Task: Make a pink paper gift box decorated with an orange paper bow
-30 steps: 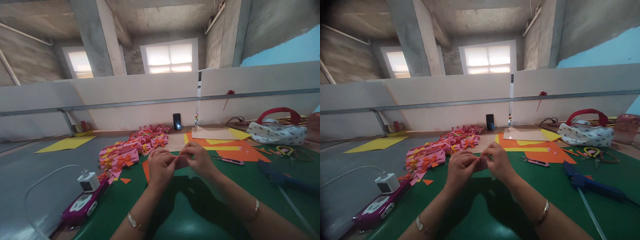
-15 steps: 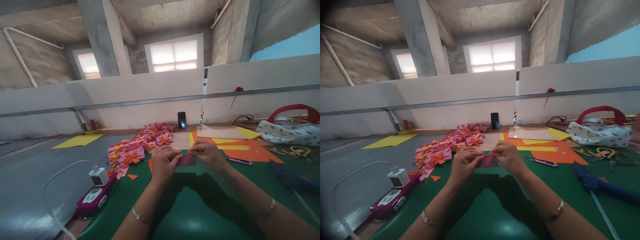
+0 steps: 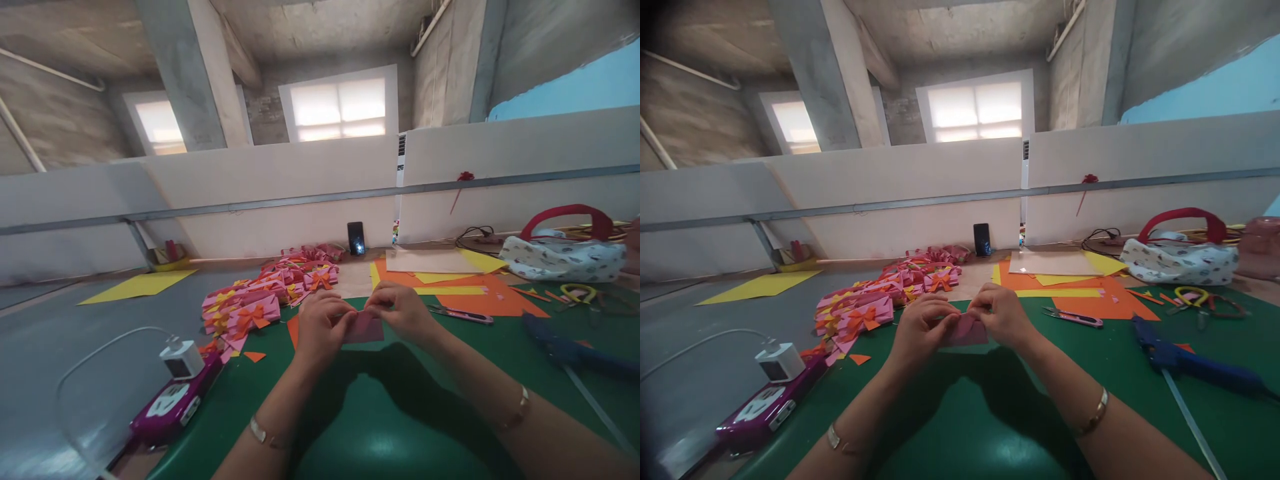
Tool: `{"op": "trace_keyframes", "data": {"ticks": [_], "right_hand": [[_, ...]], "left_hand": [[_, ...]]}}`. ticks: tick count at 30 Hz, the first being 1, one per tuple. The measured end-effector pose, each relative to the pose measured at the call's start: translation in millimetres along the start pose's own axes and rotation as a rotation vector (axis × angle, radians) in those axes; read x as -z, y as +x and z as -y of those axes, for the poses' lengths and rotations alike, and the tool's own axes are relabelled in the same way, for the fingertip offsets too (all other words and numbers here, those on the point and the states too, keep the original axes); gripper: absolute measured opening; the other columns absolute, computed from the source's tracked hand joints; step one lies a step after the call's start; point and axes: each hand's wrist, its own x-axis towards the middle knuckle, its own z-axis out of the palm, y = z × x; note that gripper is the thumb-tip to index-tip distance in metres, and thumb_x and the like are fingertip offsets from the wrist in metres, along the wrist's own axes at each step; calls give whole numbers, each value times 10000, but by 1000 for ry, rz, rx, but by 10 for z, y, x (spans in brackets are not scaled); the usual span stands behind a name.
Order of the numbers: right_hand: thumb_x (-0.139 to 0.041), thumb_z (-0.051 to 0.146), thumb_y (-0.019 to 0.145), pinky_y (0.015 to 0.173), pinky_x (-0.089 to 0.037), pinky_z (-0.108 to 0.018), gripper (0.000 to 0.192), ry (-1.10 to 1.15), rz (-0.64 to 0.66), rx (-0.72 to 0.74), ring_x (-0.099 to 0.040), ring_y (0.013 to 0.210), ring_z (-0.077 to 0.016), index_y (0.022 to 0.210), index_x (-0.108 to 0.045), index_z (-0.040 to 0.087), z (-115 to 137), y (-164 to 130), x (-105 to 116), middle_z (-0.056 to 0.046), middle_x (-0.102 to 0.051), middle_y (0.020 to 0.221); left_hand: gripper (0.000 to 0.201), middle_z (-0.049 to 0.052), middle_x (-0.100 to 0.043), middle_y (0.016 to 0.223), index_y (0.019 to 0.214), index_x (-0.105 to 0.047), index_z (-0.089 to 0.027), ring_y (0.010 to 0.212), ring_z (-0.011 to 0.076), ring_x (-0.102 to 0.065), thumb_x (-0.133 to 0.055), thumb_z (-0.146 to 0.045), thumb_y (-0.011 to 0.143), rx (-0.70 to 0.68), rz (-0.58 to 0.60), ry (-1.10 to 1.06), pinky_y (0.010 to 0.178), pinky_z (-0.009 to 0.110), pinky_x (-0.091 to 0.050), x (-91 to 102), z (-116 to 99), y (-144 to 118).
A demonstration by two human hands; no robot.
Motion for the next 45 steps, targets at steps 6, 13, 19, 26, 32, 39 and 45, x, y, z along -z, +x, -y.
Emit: {"op": "trace_keyframes", "data": {"ticks": [6,13,19,26,32,39,45], "right_hand": [[-622,169,685,527,-375,-224,102,51,1,-70,-509,578,-112,607,-686,163,-1,7,21,-4,-577,630],[-533,323,769,546,-439,-253,256,134,-77,-166,-588,600,-144,778,-702,132,-111,24,116,-47,-673,667],[-533,317,781,616,-474,-281,259,92,-102,-132,-614,716,-175,869,-701,141,-145,34,91,-74,-687,786],[-591,149,708,852,-430,-338,372,-56,-86,78,-538,969,-196,1066,-639,238,-69,16,54,-62,-599,1046],[-551,164,764,782,-451,-363,288,-161,-198,74,-544,925,-220,1022,-661,225,-168,13,2,-86,-604,983],[-509,128,784,768,-477,-308,329,-152,-139,125,-585,916,-185,1046,-659,260,-143,6,33,-50,-655,995],[-583,161,745,885,-437,-392,243,-154,-29,175,-562,1022,-226,926,-710,261,-141,-9,6,-71,-638,1093]], "left_hand": [[148,15,-704,691,595,-693,-233,1011,234,-560,-617,-259,719,80,2,-95,959,404,-337,14,28,19],[552,126,-573,1195,1189,-521,-217,1033,233,-571,-659,-419,694,529,-28,-716,792,327,-490,150,70,48],[362,68,-668,848,903,-631,-152,798,181,-635,-750,-201,564,710,145,-835,695,286,-520,90,66,4],[303,44,-658,780,890,-605,-157,706,164,-657,-692,-196,603,757,81,-818,656,269,-520,63,120,22],[214,27,-641,648,738,-624,-139,630,156,-646,-713,-159,544,758,145,-801,588,236,-501,30,73,0],[194,17,-621,645,742,-600,-142,623,147,-638,-705,-163,581,744,165,-842,537,210,-479,14,106,-8],[299,52,-656,782,889,-594,-154,691,141,-651,-726,-184,622,765,141,-891,653,244,-522,10,122,-4]]}}
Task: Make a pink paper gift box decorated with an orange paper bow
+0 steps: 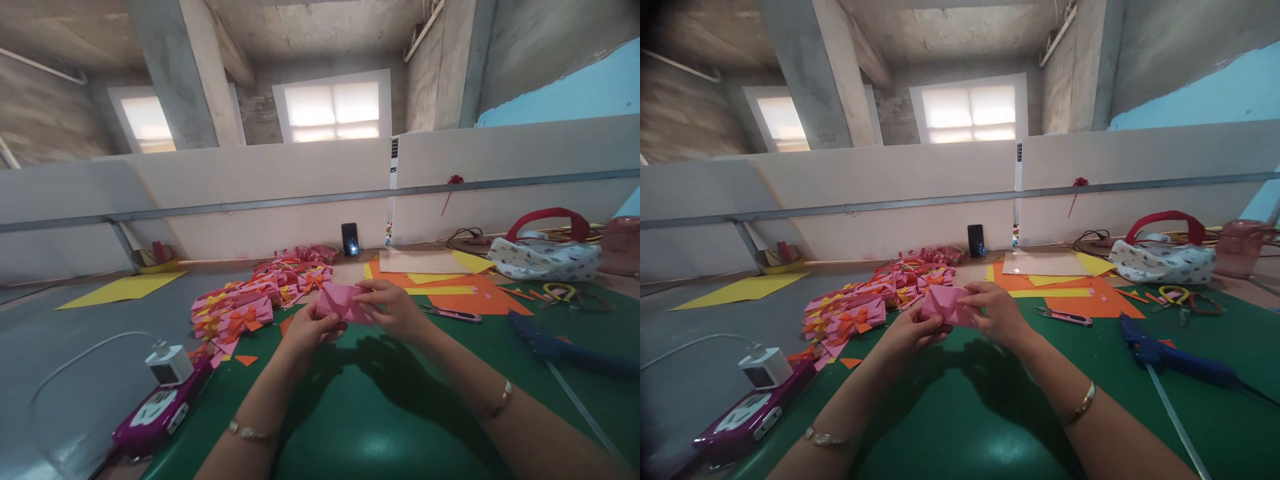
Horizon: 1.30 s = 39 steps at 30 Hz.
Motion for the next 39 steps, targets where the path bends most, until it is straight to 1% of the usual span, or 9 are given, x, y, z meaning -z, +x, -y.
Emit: {"op": "trace_keyframes", "data": {"ticks": [4,7,10,14,18,22,28,34,39], "right_hand": [[-555,135,761,923,-418,-387,206,47,26,-6,-572,1038,-216,841,-720,230,30,-2,5,-78,-646,1101],[-563,147,764,906,-435,-359,180,110,63,-12,-593,1009,-202,799,-713,241,90,-2,11,-46,-675,1045],[-528,190,801,870,-456,-350,193,166,33,-95,-596,1002,-198,896,-688,241,93,7,18,-41,-677,1033],[-474,314,851,799,-482,-347,284,201,-9,-246,-613,947,-208,1059,-629,199,7,28,23,-79,-674,1032],[-463,360,850,724,-493,-298,327,233,35,-310,-624,873,-193,1039,-634,154,-18,28,-2,-83,-680,985],[-459,347,846,662,-475,-275,317,240,57,-323,-611,771,-169,1007,-633,137,13,20,-32,-65,-675,877],[-513,302,807,603,-402,-257,212,198,43,-298,-546,676,-148,886,-650,162,13,21,-55,-14,-630,735],[-533,306,795,625,-416,-266,218,244,5,-321,-551,689,-148,897,-648,152,2,14,-63,-27,-636,754],[-502,353,815,679,-478,-275,315,342,-39,-344,-596,797,-164,1050,-600,167,-6,16,-68,-56,-654,901]], "left_hand": [[273,84,-654,977,962,-596,-177,818,150,-644,-651,-319,736,-6,66,-65,752,274,-527,-75,-51,-66],[310,79,-659,950,960,-600,-176,795,143,-641,-597,-416,765,-18,37,-94,739,274,-533,-90,-42,-66],[309,57,-663,833,918,-607,-157,704,130,-642,-687,-356,696,-27,-24,-76,701,269,-538,-58,15,-10],[383,50,-676,837,906,-624,-158,744,151,-652,-786,-227,566,-52,-14,-83,760,293,-532,-32,66,45],[396,50,-687,853,903,-634,-154,794,163,-650,-791,-224,546,-75,6,-81,802,298,-516,-39,63,38],[458,51,-688,821,916,-632,-146,775,166,-650,-816,-218,503,-73,20,-54,763,269,-520,-51,57,21],[368,98,-660,837,875,-619,-118,739,170,-650,-658,-439,700,17,-15,-80,691,274,-551,-90,55,29],[227,63,-652,827,878,-611,-137,712,137,-637,-632,-328,758,84,-15,-162,674,249,-555,-111,-7,-12],[219,84,-658,925,947,-613,-146,804,150,-642,-575,-310,806,108,-39,-218,736,248,-544,-123,-46,-48]]}}
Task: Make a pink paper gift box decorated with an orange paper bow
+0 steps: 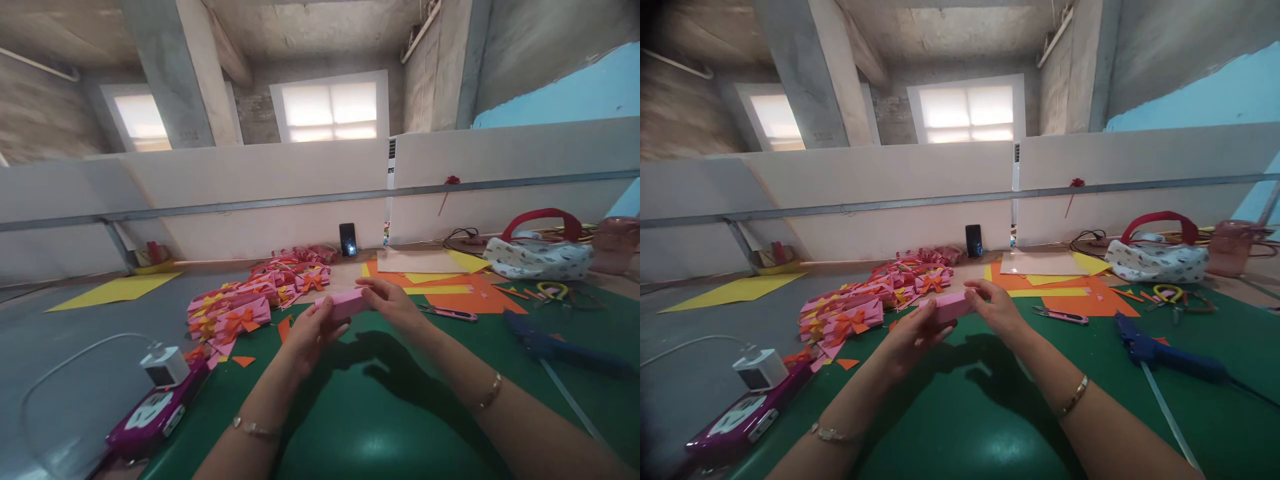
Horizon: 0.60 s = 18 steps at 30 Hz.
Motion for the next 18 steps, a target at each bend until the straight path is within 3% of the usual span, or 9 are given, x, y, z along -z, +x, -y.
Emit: {"op": "trace_keyframes", "data": {"ticks": [3,8,13,18], "right_hand": [[-596,307,744,702,-478,-274,299,16,-4,20,-583,858,-179,1021,-619,196,6,-1,-10,-47,-648,962],[-564,282,759,681,-451,-274,176,40,-21,5,-580,785,-178,851,-672,178,21,8,1,-33,-661,810],[-608,300,730,680,-443,-271,216,122,-22,-61,-581,768,-174,893,-674,175,65,2,20,-29,-666,814],[-625,356,716,631,-432,-255,213,270,-30,-169,-552,700,-148,802,-664,165,30,14,8,-13,-637,755]], "left_hand": [[219,85,-657,937,957,-614,-144,821,147,-638,-549,-306,825,-8,-23,-33,753,240,-539,-7,-3,1],[256,78,-659,851,913,-628,-116,790,140,-636,-564,-342,808,-3,-12,-50,768,240,-535,-17,3,6],[264,69,-658,871,919,-624,-132,782,132,-636,-560,-362,808,-27,11,-6,744,213,-534,-12,5,-2],[274,69,-648,870,912,-599,-125,764,132,-634,-633,-344,752,-101,49,75,750,251,-532,2,26,9]]}}
